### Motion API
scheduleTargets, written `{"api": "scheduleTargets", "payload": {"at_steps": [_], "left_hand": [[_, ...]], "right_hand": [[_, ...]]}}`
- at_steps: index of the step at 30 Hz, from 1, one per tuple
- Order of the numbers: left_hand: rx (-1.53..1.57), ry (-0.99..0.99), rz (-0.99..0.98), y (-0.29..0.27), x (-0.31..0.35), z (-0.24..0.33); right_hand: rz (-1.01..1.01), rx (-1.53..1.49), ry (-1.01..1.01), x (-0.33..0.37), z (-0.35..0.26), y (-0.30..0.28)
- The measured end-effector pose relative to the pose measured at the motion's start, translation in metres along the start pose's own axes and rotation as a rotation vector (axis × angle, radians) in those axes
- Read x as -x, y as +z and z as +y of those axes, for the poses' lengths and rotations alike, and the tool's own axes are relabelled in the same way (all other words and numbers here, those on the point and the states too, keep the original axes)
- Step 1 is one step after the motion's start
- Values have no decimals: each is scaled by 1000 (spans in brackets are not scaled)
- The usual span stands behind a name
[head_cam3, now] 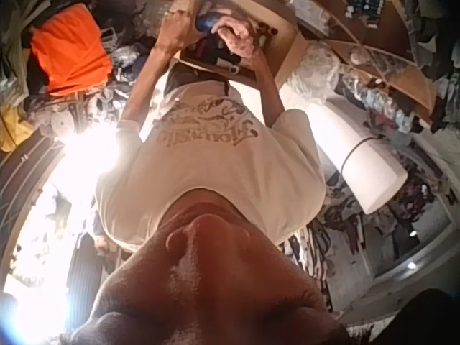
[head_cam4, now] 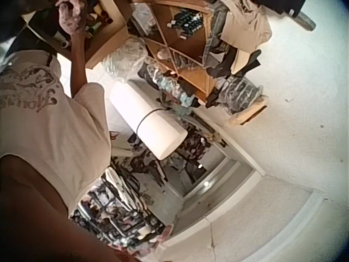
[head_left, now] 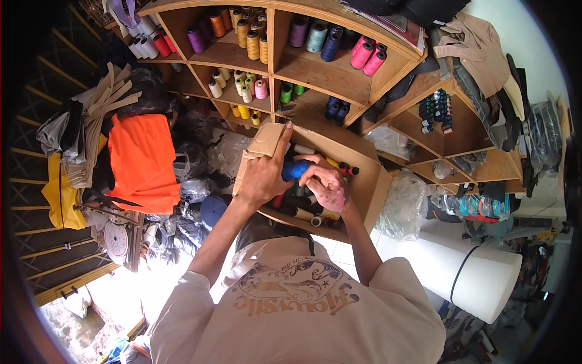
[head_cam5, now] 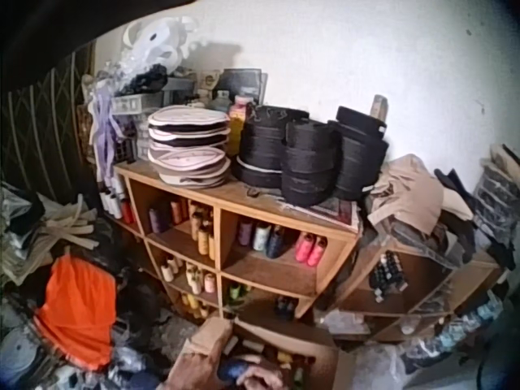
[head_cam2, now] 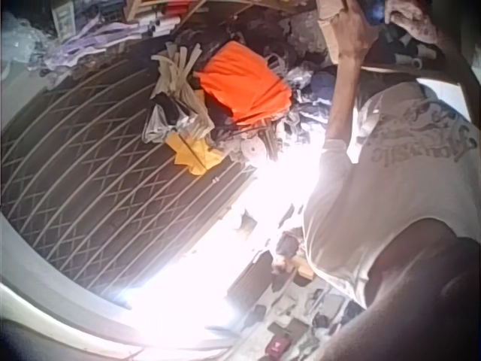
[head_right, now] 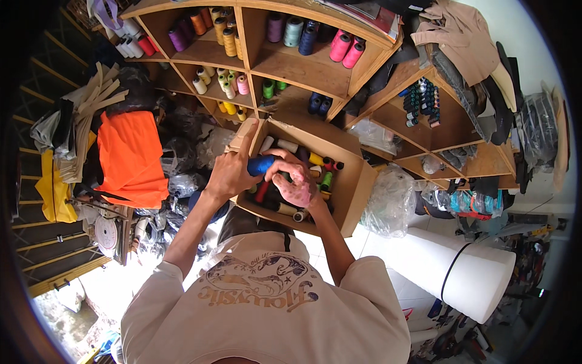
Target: The person picks up various colored thread spools from a cardboard box and places them onto a wooden shelf. They handle blue, green, teal, yellow, dark blue, and red spools, arranging them in rows on the shelf.
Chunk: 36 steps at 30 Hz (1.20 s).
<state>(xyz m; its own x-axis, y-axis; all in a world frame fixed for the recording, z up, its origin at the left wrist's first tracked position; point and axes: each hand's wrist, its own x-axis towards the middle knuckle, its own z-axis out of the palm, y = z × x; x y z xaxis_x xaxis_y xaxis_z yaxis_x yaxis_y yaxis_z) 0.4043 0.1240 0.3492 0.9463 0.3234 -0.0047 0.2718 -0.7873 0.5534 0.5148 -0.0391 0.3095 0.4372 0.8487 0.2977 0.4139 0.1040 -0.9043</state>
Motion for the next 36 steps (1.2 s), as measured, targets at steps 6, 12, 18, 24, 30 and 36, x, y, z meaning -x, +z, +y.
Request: {"api": "scheduleTargets", "payload": {"at_steps": [6,12,18,24,30,36], "left_hand": [[-57,164,194,6,5,4],[-32,56,91,2,5,7],[61,-78,101,-4,11,-6],[329,-88,83,7,22,-12],[426,-110,64,34,37,-10],[483,-251,-57,59,57,-7]], "right_hand": [[117,102,7,-5,-17,15],[292,87,-29,8,-1,25],[281,100,237,46,24,4],[27,804,503,167,179,10],[-458,1184,787,223,243,-49],[-793,1116,922,254,294,-44]]}}
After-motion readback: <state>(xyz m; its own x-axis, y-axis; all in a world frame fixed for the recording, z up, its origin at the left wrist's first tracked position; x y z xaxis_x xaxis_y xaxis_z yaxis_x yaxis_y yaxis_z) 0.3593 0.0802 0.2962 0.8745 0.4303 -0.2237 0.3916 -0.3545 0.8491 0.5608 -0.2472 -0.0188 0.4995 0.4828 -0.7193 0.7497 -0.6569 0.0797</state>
